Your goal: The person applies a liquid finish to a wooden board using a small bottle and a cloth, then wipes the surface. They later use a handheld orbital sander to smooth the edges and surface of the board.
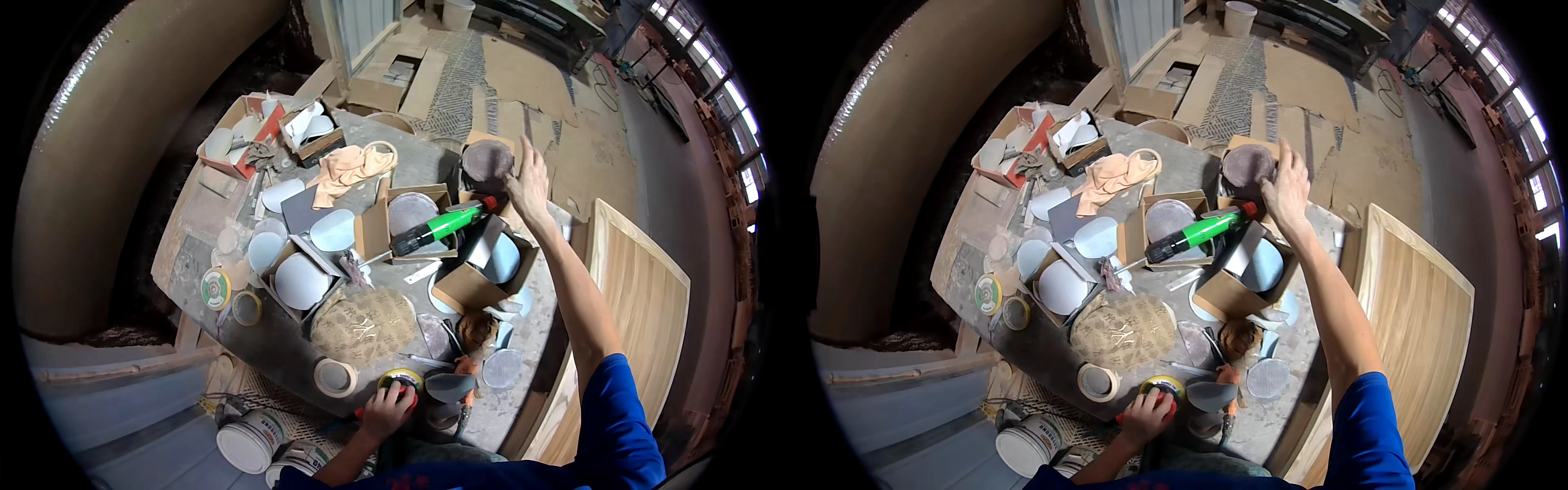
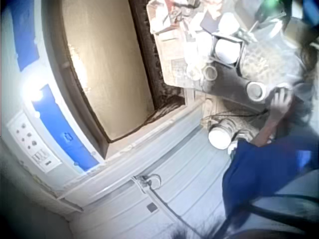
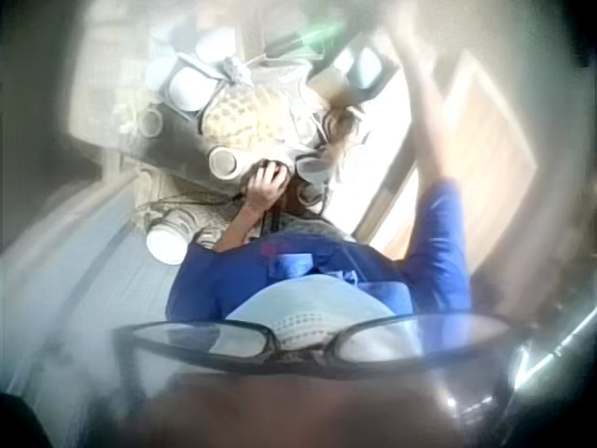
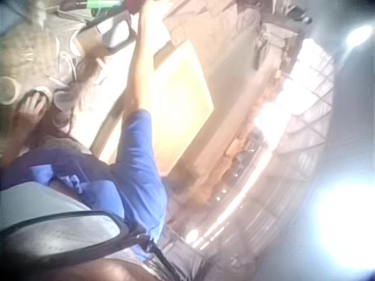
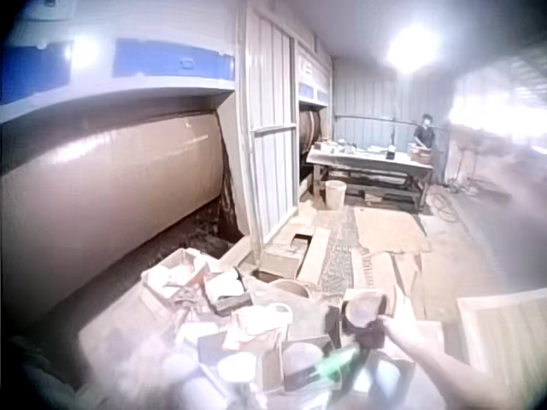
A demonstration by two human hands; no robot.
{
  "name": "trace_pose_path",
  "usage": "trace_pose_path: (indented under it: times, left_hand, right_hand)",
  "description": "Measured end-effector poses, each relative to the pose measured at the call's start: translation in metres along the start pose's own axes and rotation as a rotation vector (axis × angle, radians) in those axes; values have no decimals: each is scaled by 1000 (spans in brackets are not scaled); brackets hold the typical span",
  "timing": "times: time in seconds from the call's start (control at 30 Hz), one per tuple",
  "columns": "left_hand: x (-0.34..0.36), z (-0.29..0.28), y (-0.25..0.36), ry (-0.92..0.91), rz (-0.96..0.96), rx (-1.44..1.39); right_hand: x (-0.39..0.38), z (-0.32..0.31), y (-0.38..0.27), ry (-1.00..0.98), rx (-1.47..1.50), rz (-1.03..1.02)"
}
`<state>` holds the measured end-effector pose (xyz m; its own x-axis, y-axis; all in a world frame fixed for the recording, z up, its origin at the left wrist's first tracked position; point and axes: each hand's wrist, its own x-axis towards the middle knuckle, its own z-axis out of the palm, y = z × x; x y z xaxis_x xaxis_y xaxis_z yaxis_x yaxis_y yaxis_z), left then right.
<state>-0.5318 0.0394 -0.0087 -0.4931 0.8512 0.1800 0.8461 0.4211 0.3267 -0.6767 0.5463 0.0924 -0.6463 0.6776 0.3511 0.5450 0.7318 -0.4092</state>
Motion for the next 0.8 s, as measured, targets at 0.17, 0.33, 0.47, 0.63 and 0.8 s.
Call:
trace_pose_path:
  times: [0.17,0.33,0.47,0.63,0.8]
  left_hand:
    - [-3,2,-2,-114,-42,-87]
    - [7,-1,-3,-152,-40,-134]
    - [6,-1,2,-124,-62,-100]
    - [9,-3,-1,-130,-45,-114]
    - [5,4,-3,-123,-26,-132]
  right_hand:
    - [12,69,1,-639,-278,-193]
    - [26,120,72,-815,-254,-119]
    - [9,70,-11,-268,-97,-234]
    - [-33,50,-85,-406,-72,-382]
    - [-40,50,-96,-620,505,63]
